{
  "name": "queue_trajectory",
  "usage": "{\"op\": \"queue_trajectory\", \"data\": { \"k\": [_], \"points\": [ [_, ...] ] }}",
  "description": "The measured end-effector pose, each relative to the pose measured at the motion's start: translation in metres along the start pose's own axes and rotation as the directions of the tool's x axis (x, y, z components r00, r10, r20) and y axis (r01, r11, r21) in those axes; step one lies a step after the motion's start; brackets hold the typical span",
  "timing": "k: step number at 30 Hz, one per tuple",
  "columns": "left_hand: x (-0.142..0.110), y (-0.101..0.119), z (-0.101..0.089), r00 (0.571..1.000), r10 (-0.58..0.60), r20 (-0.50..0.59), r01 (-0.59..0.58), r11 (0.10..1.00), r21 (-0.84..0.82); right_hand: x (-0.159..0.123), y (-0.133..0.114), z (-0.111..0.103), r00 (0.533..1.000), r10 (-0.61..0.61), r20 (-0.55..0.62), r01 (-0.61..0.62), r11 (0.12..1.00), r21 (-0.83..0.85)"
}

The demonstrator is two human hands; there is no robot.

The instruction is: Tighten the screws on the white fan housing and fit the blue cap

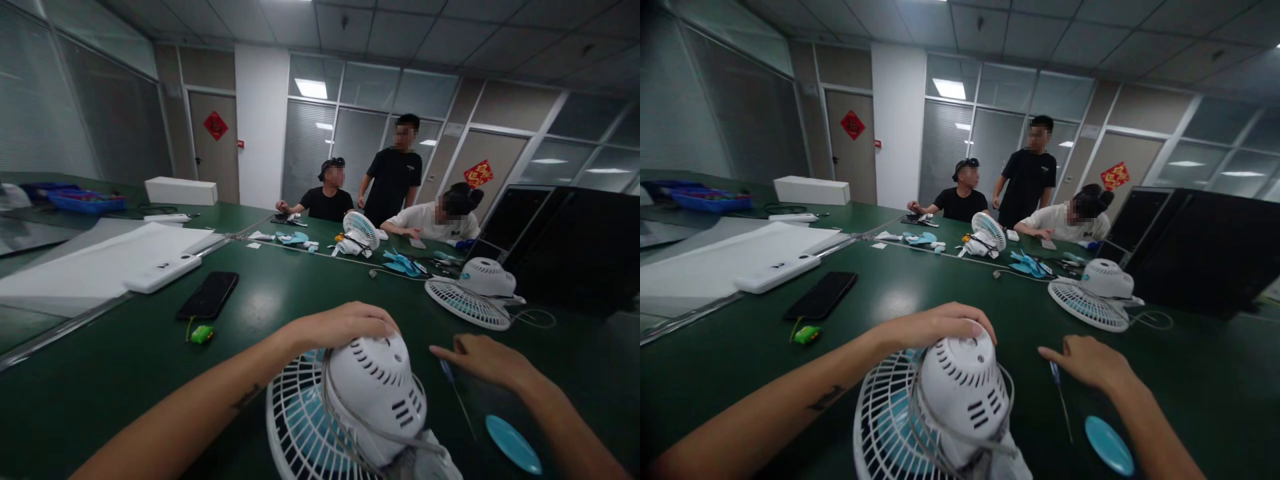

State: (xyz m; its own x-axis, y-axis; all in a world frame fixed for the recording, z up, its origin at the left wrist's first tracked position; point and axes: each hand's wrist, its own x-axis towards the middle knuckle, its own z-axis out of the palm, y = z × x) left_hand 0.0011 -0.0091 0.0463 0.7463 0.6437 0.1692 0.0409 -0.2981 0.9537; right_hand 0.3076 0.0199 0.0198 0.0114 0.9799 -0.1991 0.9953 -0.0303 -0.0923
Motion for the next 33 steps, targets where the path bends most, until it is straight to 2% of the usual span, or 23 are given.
{"op": "queue_trajectory", "data": {
  "k": [3,5,9,10,12,15,18,22,24,26,30,32,33],
  "points": [
    [-0.002,0.003,0.0,1.0,0.014,0.013,-0.014,0.999,0.05,0.008,0.015,0.025,0.999,-0.012,0.037,0.01,0.999,0.051],
    [-0.002,0.005,0.0,1.0,0.024,0.01,-0.025,0.997,0.068,0.01,0.017,0.033,0.999,-0.042,0.027,0.039,0.994,0.099],
    [-0.006,0.011,-0.003,0.999,0.0,0.047,-0.005,0.994,0.105,0.01,0.012,0.032,0.991,-0.133,-0.011,0.132,0.964,0.23],
    [-0.008,0.013,-0.004,0.998,0.002,0.068,-0.01,0.993,0.12,0.008,0.009,0.03,0.986,-0.163,-0.018,0.161,0.938,0.306],
    [-0.011,0.018,-0.006,0.994,0.028,0.107,-0.044,0.988,0.148,0.004,0.003,0.023,0.975,-0.21,-0.067,0.213,0.812,0.544],
    [-0.014,0.024,-0.005,0.99,0.054,0.134,-0.079,0.979,0.188,-0.003,-0.012,0.007,0.963,-0.159,-0.219,0.269,0.473,0.839],
    [-0.014,0.027,-0.002,0.993,0.043,0.114,-0.068,0.972,0.225,-0.01,-0.04,-0.016,0.941,-0.077,-0.331,0.339,0.256,0.905],
    [-0.013,0.027,0.0,0.992,0.036,0.12,-0.059,0.98,0.191,-0.027,-0.092,-0.047,0.901,-0.046,-0.431,0.43,-0.022,0.902],
    [-0.013,0.025,-0.001,0.992,0.02,0.126,-0.039,0.988,0.15,-0.037,-0.119,-0.057,0.857,-0.026,-0.515,0.51,-0.11,0.853],
    [-0.013,0.023,-0.002,0.991,0.012,0.136,-0.029,0.992,0.122,-0.048,-0.141,-0.059,0.777,-0.022,-0.629,0.62,-0.147,0.771],
    [-0.012,0.019,-0.003,0.99,0.01,0.142,-0.025,0.994,0.106,-0.062,-0.163,-0.046,0.55,-0.026,-0.835,0.829,-0.102,0.549],
    [-0.011,0.019,-0.003,0.991,0.013,0.134,-0.025,0.996,0.088,-0.066,-0.165,-0.038,0.47,-0.05,-0.881,0.879,-0.065,0.472],
    [-0.011,0.019,-0.002,0.991,0.011,0.132,-0.021,0.997,0.073,-0.066,-0.164,-0.034,0.447,-0.067,-0.892,0.891,-0.052,0.451]
  ]
}}
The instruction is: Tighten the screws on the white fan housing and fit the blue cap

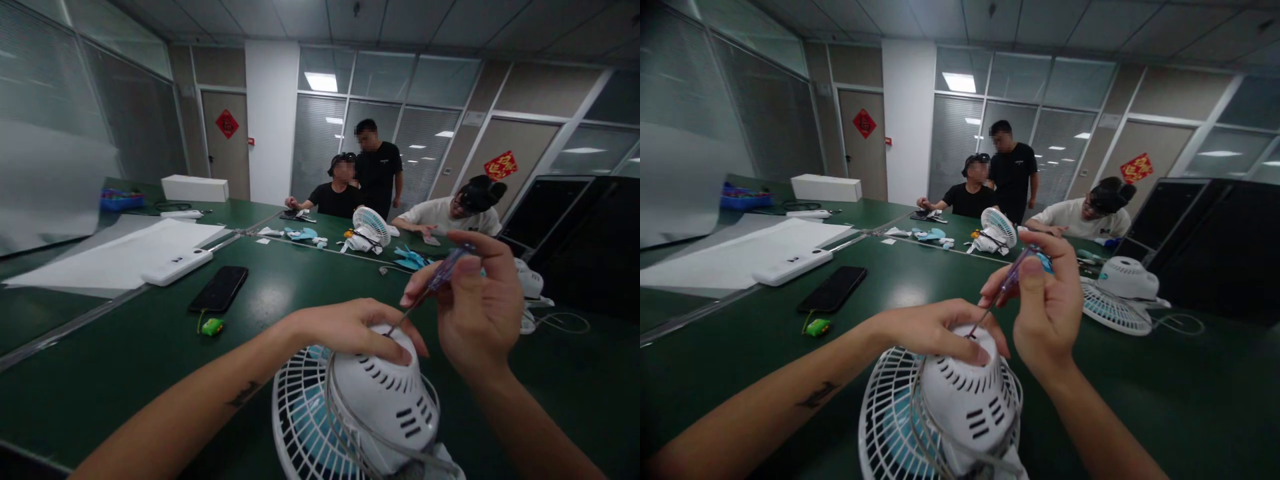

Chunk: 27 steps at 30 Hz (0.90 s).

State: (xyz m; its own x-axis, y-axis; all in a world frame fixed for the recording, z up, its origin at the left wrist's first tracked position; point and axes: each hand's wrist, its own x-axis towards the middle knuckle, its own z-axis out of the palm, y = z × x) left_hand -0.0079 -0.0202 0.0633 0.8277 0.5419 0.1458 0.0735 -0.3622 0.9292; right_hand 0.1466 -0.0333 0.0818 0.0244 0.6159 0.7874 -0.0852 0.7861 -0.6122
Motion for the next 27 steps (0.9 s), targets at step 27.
{"op": "queue_trajectory", "data": {
  "k": [27],
  "points": [
    [-0.002,0.006,0.002,0.997,-0.068,0.03,0.072,0.99,-0.124,-0.004,-0.006,-0.007,0.987,-0.12,0.106,0.116,0.992,0.047]
  ]
}}
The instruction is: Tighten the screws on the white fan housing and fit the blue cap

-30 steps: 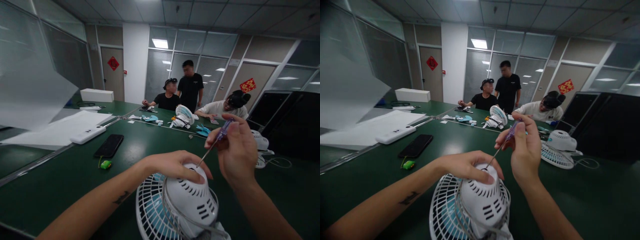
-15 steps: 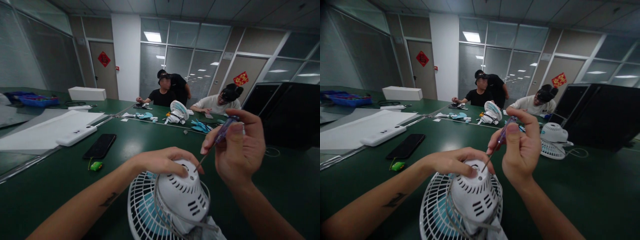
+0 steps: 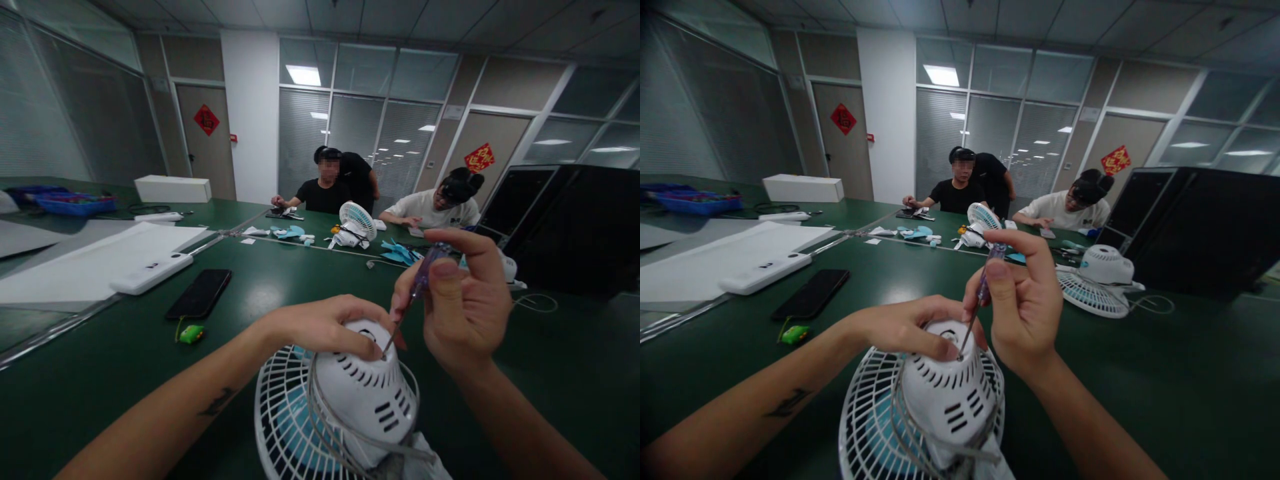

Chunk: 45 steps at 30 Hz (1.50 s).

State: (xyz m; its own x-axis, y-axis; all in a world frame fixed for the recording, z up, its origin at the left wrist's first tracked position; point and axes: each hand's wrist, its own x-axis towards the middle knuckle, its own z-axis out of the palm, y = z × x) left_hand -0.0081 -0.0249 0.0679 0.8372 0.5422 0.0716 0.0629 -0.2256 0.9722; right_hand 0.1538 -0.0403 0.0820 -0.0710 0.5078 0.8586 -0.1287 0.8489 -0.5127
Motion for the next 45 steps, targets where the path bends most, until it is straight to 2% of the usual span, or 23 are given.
{"op": "queue_trajectory", "data": {
  "k": [7,12,21,26,31,34,41,45],
  "points": [
    [0.003,-0.001,0.002,1.0,-0.018,-0.024,0.019,0.999,0.034,-0.001,-0.001,-0.002,0.999,0.003,0.041,-0.002,0.999,-0.033],
    [0.002,0.0,0.002,1.0,0.016,-0.017,-0.015,0.997,0.074,-0.004,-0.003,-0.003,0.999,-0.015,0.039,0.016,0.999,-0.032],
    [0.003,-0.001,0.003,1.0,-0.011,-0.017,0.012,0.997,0.072,-0.006,-0.002,0.001,0.999,-0.049,-0.023,0.047,0.995,-0.084],
    [0.002,0.0,0.002,1.0,0.0,-0.006,0.001,0.996,0.085,0.0,-0.001,-0.003,1.0,0.018,0.026,-0.016,0.996,-0.082],
    [0.001,0.003,0.003,1.0,0.027,-0.011,-0.026,0.994,0.102,0.001,-0.006,-0.012,0.99,-0.062,0.123,0.074,0.992,-0.101],
    [0.001,0.002,0.002,1.0,0.028,0.003,-0.028,0.996,0.079,0.002,-0.015,-0.016,0.984,-0.068,0.168,0.095,0.982,-0.162],
    [0.004,-0.006,0.003,0.98,0.197,-0.004,-0.197,0.98,0.021,0.012,-0.029,-0.018,0.991,-0.035,0.132,0.074,0.948,-0.309],
    [0.005,-0.003,0.007,0.958,0.276,-0.081,-0.27,0.96,0.069,0.012,-0.032,-0.022,0.986,-0.026,0.162,0.087,0.92,-0.381]
  ]
}}
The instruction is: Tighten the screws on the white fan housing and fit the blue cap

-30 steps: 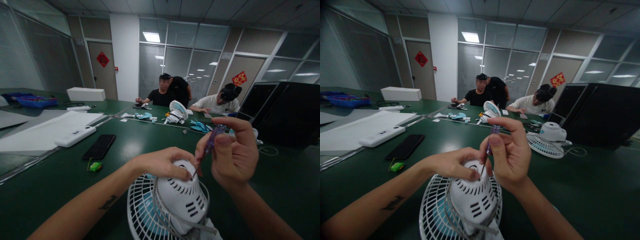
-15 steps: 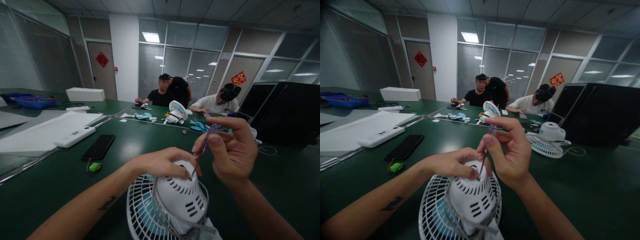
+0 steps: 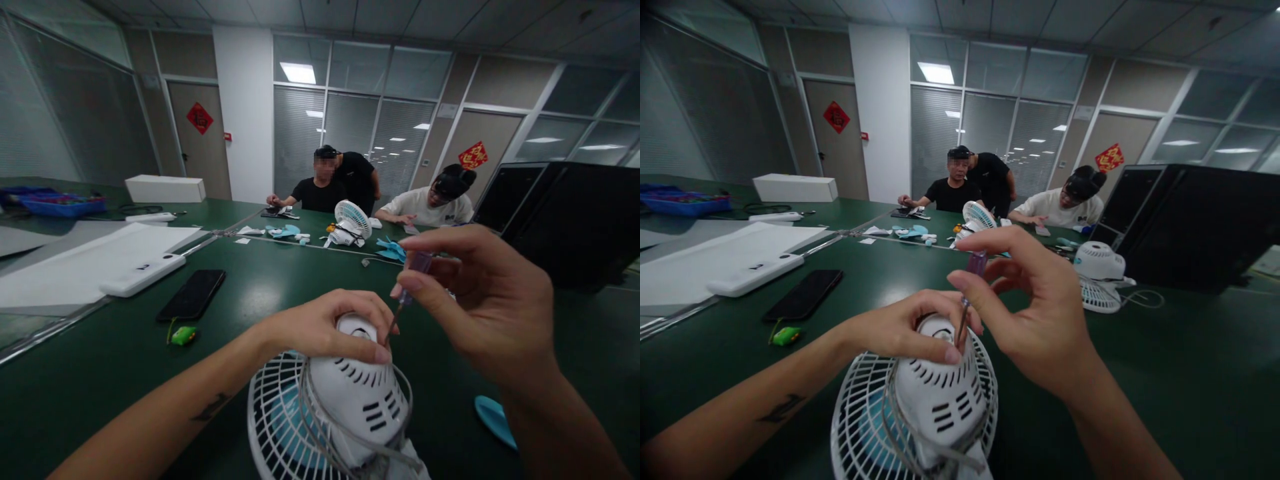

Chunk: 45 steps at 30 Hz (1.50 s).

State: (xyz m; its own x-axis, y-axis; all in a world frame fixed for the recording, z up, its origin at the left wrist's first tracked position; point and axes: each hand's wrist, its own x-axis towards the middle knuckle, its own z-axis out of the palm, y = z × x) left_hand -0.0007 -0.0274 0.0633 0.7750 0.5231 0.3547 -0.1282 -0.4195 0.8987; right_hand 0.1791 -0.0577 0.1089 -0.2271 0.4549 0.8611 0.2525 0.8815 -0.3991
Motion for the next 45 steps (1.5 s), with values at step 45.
{"op": "queue_trajectory", "data": {
  "k": [45],
  "points": [
    [-0.009,0.025,0.005,0.997,-0.026,-0.067,0.044,0.959,0.28,-0.003,0.008,0.004,0.984,0.013,0.175,-0.057,0.966,0.251]
  ]
}}
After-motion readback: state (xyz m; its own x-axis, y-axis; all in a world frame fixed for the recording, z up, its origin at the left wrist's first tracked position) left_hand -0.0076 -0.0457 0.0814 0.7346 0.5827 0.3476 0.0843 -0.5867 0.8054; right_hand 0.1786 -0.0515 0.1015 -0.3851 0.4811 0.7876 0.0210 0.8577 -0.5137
